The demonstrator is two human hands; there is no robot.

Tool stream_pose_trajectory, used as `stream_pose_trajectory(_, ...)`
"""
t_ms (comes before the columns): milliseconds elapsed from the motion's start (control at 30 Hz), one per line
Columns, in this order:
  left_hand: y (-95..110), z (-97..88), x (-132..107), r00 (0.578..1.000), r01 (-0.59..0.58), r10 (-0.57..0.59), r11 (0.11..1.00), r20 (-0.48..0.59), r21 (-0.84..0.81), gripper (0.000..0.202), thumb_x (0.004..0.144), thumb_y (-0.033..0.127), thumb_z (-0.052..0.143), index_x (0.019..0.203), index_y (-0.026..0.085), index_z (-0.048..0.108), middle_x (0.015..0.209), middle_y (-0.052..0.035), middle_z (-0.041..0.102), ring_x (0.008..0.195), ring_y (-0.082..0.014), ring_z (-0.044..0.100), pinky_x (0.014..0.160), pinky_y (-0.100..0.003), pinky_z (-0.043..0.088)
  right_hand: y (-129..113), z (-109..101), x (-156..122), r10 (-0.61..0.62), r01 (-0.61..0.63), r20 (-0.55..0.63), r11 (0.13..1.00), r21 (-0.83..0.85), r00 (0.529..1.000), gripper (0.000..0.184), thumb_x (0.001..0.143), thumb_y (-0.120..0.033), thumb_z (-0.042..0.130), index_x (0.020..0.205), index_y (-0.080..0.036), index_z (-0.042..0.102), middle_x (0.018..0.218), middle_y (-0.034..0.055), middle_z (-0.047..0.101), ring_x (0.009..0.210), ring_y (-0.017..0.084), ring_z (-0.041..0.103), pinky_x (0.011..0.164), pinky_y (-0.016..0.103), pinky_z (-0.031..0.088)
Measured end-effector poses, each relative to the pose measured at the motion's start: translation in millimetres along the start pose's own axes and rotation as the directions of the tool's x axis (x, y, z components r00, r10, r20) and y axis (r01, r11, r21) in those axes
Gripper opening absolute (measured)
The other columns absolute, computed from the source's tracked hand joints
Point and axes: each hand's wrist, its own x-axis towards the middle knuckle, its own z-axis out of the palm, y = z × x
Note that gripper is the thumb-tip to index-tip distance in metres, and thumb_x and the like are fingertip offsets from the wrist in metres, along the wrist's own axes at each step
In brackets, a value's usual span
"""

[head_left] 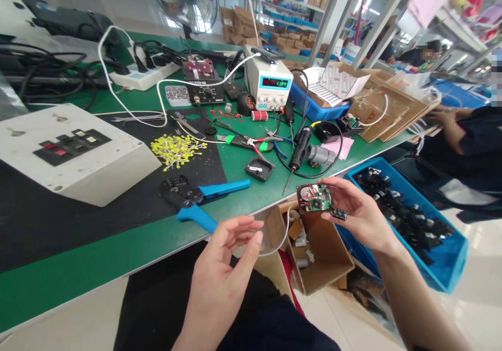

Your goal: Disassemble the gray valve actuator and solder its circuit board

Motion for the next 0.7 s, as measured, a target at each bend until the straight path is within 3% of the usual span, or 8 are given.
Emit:
stream_pose_trajectory(300,-3.5,4.1,2.9,0.997,-0.065,0.061,0.992,0.046,0.104,0.028,0.094,0.038,0.073,0.119,0.031,0.062,0.117,0.0018,0.073,0.099,-0.0147,0.072,0.090,-0.029,0.060,-4.2,4.9,0.2,0.019,-0.022,0.045,0.998,0.054,0.999,0.058,0.089,-0.006,0.081,0.138,-0.029,0.062,0.133,0.0048,0.063,0.131,0.018,0.058,0.114,0.026,0.050)
stream_pose_trajectory(500,7.3,12.5,17.7,0.954,-0.295,0.262,0.904,0.145,0.310,0.043,0.090,0.032,0.078,0.129,0.035,0.059,0.125,0.0011,0.070,0.112,-0.0189,0.068,0.102,-0.037,0.056,-7.3,8.7,4.8,0.029,-0.036,0.102,0.998,0.059,0.994,0.059,0.089,-0.006,0.081,0.140,-0.029,0.062,0.141,0.0061,0.059,0.132,0.021,0.057,0.113,0.029,0.051)
stream_pose_trajectory(700,17.4,21.4,28.7,0.910,-0.408,0.351,0.851,0.220,0.331,0.066,0.085,0.032,0.083,0.142,0.034,0.050,0.136,-0.0018,0.065,0.122,-0.0207,0.064,0.106,-0.037,0.054,-8.3,19.6,12.5,0.029,-0.046,0.173,0.994,0.096,0.985,0.060,0.089,-0.004,0.081,0.140,-0.030,0.062,0.144,0.0056,0.056,0.133,0.020,0.057,0.115,0.028,0.049)
